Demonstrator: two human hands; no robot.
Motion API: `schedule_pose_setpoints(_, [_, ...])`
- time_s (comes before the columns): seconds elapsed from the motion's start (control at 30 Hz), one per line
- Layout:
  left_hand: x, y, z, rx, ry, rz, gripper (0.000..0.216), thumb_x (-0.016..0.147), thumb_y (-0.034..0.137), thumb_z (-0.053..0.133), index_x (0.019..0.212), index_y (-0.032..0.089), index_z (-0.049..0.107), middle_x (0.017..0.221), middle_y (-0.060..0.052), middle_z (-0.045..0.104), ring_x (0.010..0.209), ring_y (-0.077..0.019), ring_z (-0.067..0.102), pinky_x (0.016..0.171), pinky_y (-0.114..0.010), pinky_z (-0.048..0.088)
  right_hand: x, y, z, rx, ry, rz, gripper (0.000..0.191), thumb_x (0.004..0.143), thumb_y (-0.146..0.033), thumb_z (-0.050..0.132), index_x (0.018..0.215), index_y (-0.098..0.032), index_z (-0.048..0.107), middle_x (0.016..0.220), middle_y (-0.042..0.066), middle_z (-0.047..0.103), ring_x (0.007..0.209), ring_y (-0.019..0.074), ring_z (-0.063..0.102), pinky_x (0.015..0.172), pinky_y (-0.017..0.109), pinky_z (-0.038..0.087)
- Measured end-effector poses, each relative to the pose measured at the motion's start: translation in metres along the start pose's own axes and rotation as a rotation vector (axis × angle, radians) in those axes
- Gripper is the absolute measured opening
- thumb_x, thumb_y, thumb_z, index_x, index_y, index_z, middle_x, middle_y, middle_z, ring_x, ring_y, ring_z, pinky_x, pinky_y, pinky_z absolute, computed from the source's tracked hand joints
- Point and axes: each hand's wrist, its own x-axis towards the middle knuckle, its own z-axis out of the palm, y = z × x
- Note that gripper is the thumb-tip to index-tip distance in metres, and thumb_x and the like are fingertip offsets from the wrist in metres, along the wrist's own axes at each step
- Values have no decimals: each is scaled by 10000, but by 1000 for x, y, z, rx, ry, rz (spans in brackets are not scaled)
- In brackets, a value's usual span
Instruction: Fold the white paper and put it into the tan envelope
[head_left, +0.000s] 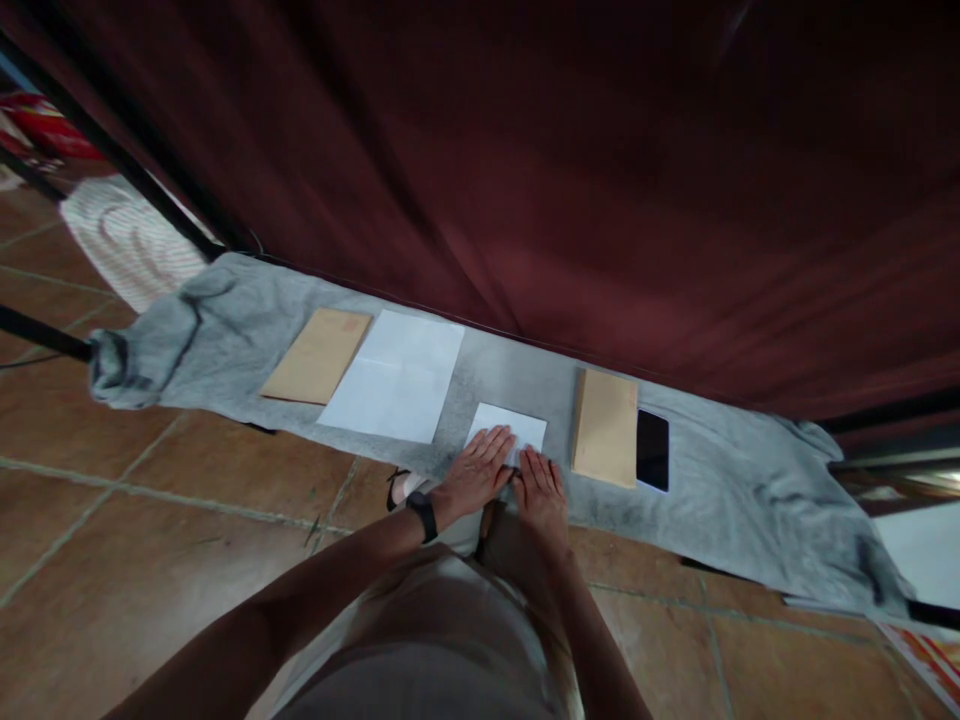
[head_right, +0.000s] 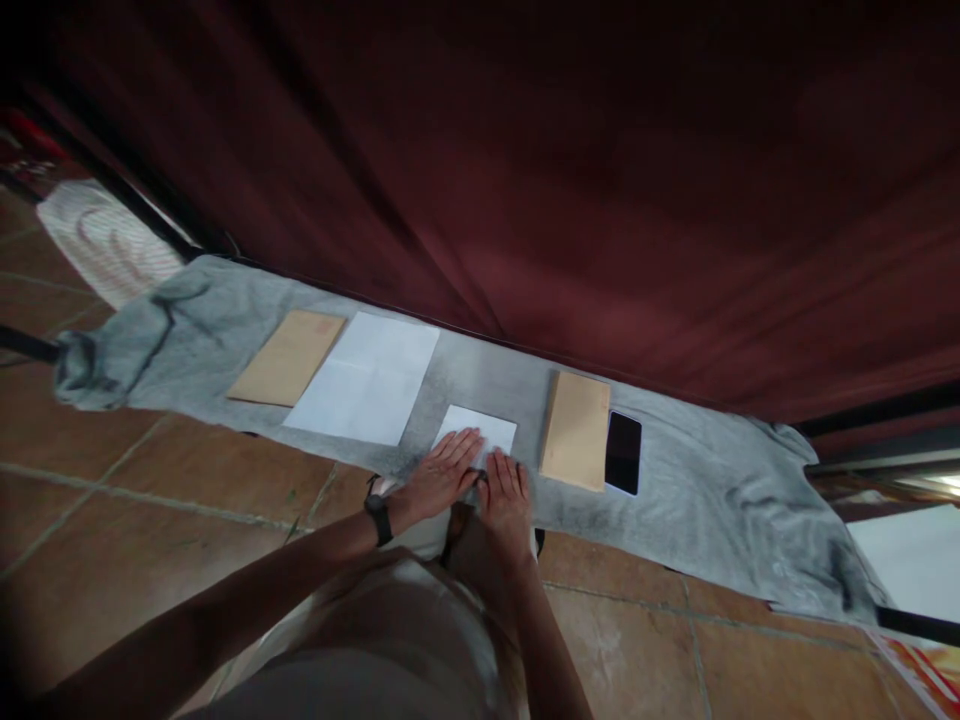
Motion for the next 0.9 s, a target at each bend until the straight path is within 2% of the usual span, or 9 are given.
schedule_pose_setpoints(0.13, [-1,1,0,18,2,6,560,1045,366,399,1538,99,386,1635,-160,342,1545,-254,256,1269,-457,218,23,8,-2,90,21,31,426,1064,-251,344,1397,-131,580,1441,142,603,1376,227,512,1184,467,363])
schedule_pose_setpoints(0.33, [-1,4,1,48,16,9,576,1041,369,404,1508,33,414,1611,-196,370,1538,-287,266,1261,-460,234,60,10,4,25,-90,8,461,1070,-271,335,1463,-114,519,1521,162,521,1438,241,437,1201,478,315])
schedule_pose_setpoints(0.47, [-2,6,1,78,17,6,570,1039,366,407,1491,20,435,1596,-209,389,1527,-290,295,1259,-467,234,61,9,8,-21,-119,-17,483,1081,-278,279,1487,-122,489,1568,163,458,1473,241,388,1207,495,284])
schedule_pose_setpoints(0.67, [-1,8,0,108,-1,19,580,1036,368,423,1476,-8,447,1575,-238,406,1516,-308,315,1251,-481,248,61,12,14,-62,-99,16,506,1085,-302,259,1500,-102,468,1553,178,474,1463,253,396,1190,493,291])
schedule_pose_setpoints(0.9, [-1,9,2,126,12,13,576,1037,370,416,1480,5,454,1576,-223,414,1512,-305,327,1251,-475,249,56,11,15,-168,-76,1,490,1076,-284,319,1518,-121,452,1592,186,414,1470,289,380,1179,515,288])
